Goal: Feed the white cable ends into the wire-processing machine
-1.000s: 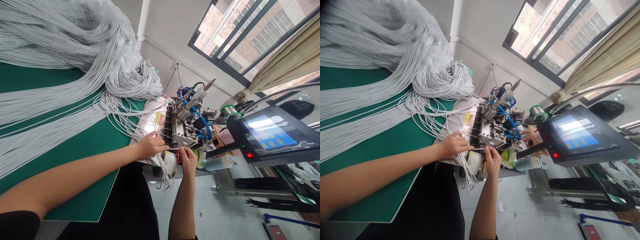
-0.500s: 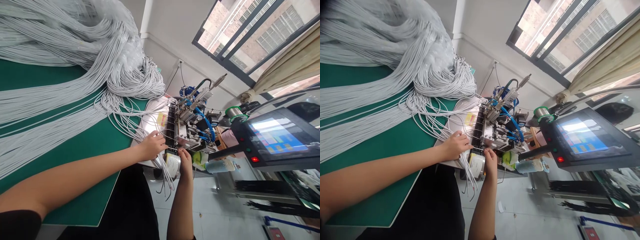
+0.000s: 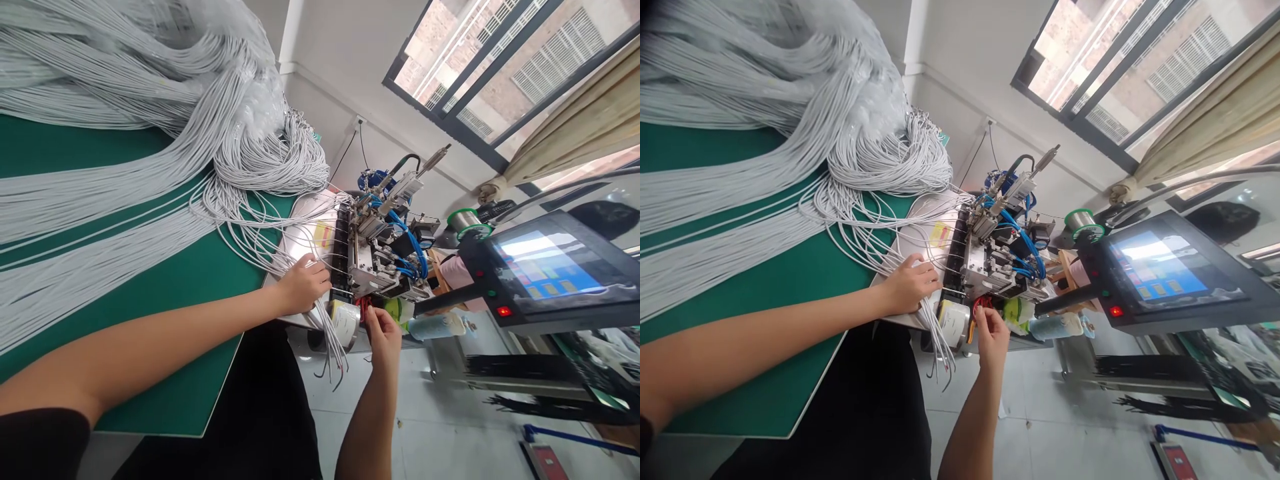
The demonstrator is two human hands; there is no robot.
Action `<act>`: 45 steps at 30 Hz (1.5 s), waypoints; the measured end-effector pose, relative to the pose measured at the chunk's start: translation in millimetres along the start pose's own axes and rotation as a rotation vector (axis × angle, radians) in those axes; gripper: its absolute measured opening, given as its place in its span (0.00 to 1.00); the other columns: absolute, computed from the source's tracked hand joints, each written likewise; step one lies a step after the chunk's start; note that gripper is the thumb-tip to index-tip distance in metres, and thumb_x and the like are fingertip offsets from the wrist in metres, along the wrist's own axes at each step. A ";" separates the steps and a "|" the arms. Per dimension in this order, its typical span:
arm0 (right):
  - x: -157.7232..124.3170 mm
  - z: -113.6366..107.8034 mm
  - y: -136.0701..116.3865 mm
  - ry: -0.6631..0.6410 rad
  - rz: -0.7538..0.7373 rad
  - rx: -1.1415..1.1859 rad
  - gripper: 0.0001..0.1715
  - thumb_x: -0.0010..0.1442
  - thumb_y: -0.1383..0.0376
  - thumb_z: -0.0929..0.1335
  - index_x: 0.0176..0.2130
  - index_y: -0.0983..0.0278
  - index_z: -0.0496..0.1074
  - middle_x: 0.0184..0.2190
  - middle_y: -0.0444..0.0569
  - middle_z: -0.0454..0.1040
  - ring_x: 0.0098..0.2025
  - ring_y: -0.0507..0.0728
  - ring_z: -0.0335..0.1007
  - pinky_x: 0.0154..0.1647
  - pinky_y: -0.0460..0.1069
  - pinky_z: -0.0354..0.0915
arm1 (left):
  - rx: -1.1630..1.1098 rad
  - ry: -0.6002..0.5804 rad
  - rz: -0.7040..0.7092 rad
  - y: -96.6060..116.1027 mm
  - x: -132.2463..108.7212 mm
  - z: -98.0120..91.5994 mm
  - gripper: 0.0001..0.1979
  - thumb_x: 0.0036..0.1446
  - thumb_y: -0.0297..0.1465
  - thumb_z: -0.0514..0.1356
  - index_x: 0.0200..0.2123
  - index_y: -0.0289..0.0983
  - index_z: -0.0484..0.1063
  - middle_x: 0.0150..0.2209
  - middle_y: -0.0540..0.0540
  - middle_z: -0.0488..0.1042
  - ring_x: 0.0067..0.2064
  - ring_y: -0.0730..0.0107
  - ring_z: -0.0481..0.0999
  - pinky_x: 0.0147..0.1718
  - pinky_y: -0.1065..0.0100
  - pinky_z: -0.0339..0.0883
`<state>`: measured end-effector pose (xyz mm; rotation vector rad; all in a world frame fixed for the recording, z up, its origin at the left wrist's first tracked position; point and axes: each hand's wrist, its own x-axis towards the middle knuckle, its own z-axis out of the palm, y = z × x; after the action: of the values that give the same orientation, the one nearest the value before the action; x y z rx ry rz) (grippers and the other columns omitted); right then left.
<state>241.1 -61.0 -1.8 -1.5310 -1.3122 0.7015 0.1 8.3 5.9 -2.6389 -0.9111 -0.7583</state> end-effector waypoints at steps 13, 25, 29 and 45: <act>-58.7 -22.7 -40.6 -0.591 -0.158 -0.384 0.11 0.61 0.60 0.66 0.29 0.62 0.72 0.23 0.44 0.70 0.25 0.53 0.62 0.26 0.46 0.59 | 0.003 -0.049 -0.097 1.7 -0.5 0.6 0.14 0.47 0.24 0.57 0.39 0.34 0.74 0.38 0.40 0.75 0.43 0.58 0.70 0.49 0.53 0.53; -18.4 -10.2 -12.5 -0.085 -0.043 0.030 0.15 0.59 0.54 0.68 0.34 0.64 0.70 0.25 0.44 0.68 0.23 0.51 0.58 0.23 0.45 0.56 | -0.004 0.215 0.301 0.5 -4.3 -14.0 0.16 0.64 0.26 0.51 0.54 0.41 0.66 0.36 0.49 0.76 0.34 0.73 0.72 0.44 0.64 0.58; -4.2 4.7 -3.7 -0.078 -0.004 0.224 0.16 0.57 0.53 0.69 0.35 0.64 0.69 0.24 0.42 0.66 0.22 0.49 0.54 0.21 0.44 0.52 | 0.027 0.249 0.282 -0.3 -4.4 -15.2 0.15 0.66 0.33 0.51 0.54 0.40 0.65 0.30 0.50 0.74 0.29 0.74 0.69 0.36 0.66 0.57; 7.5 30.8 -11.3 0.076 0.048 0.493 0.16 0.54 0.55 0.73 0.32 0.65 0.72 0.19 0.39 0.62 0.18 0.45 0.46 0.18 0.43 0.44 | -0.002 0.249 0.237 4.5 -1.5 -11.9 0.09 0.64 0.25 0.49 0.33 0.37 0.67 0.26 0.51 0.68 0.29 0.72 0.64 0.37 0.65 0.54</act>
<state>211.3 -45.3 -1.6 -1.1765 -0.9570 0.9103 -2.8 -0.5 14.7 -2.5191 -0.5216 -0.9951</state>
